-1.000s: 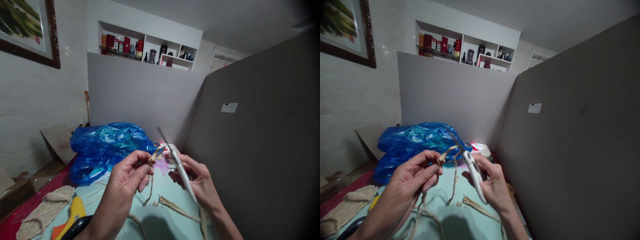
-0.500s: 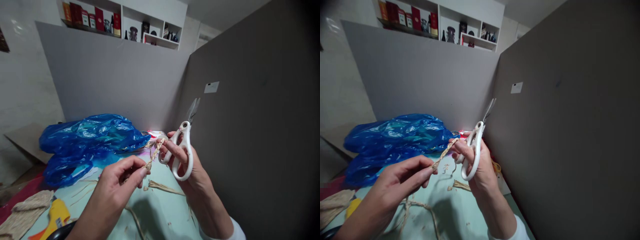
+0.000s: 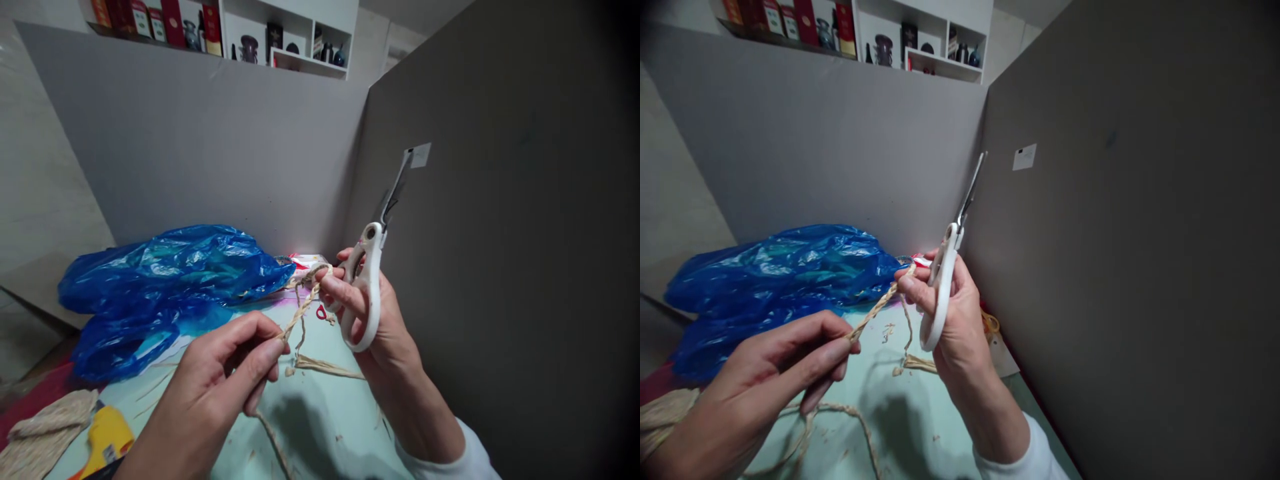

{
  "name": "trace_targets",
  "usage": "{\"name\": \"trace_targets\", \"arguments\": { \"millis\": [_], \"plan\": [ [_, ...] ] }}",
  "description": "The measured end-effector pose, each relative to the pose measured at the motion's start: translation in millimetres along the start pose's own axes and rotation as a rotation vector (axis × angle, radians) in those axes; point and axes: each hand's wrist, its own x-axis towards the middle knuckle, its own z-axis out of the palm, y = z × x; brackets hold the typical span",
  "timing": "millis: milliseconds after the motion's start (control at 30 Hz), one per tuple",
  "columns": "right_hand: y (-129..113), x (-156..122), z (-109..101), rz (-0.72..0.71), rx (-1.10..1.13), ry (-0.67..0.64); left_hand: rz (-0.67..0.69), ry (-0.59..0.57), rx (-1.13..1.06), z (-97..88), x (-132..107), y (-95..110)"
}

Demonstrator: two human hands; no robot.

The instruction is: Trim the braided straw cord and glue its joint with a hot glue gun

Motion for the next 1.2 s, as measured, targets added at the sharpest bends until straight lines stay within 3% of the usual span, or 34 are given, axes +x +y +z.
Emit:
{"name": "trace_targets", "arguments": {
  "millis": [133, 233, 433, 600, 767, 967, 1100, 1200],
  "plan": [
    [8.6, -1.4, -0.9, 0.018, 0.035, -0.130, -0.041, -0.040, -0.105, 1.3, 2.4, -1.3],
    [17.9, -2.4, 0.4, 0.074, 0.050, -0.218, -0.022, -0.128, -0.044, -0.7, 5.2, -5.4],
    [16.5, 7.8, -4.1, 0.121, 0.039, 0.004, 0.081, -0.060, 0.307, -2.6, 10.6, -12.0],
    [12.8, 20.1, -14.9, 0.116, 0.108, 0.071, 0.073, -0.189, 0.455, -2.1, 17.3, -20.9],
    [23.8, 31.7, -25.9, 0.073, 0.095, 0.118, 0.044, -0.293, 0.543, -10.4, 30.0, -30.5],
    [37.7, 30.5, -22.9, 0.105, 0.063, 0.100, -0.033, -0.420, 0.307, -9.1, 39.7, -30.8],
    [41.4, 24.0, -14.8, 0.114, 0.057, 0.082, -0.083, -0.342, 0.033, -4.0, 32.3, -25.8],
    [41.1, 22.4, -13.3, 0.104, 0.056, 0.083, -0.079, -0.303, -0.029, -2.1, 25.6, -20.8]
  ]
}}
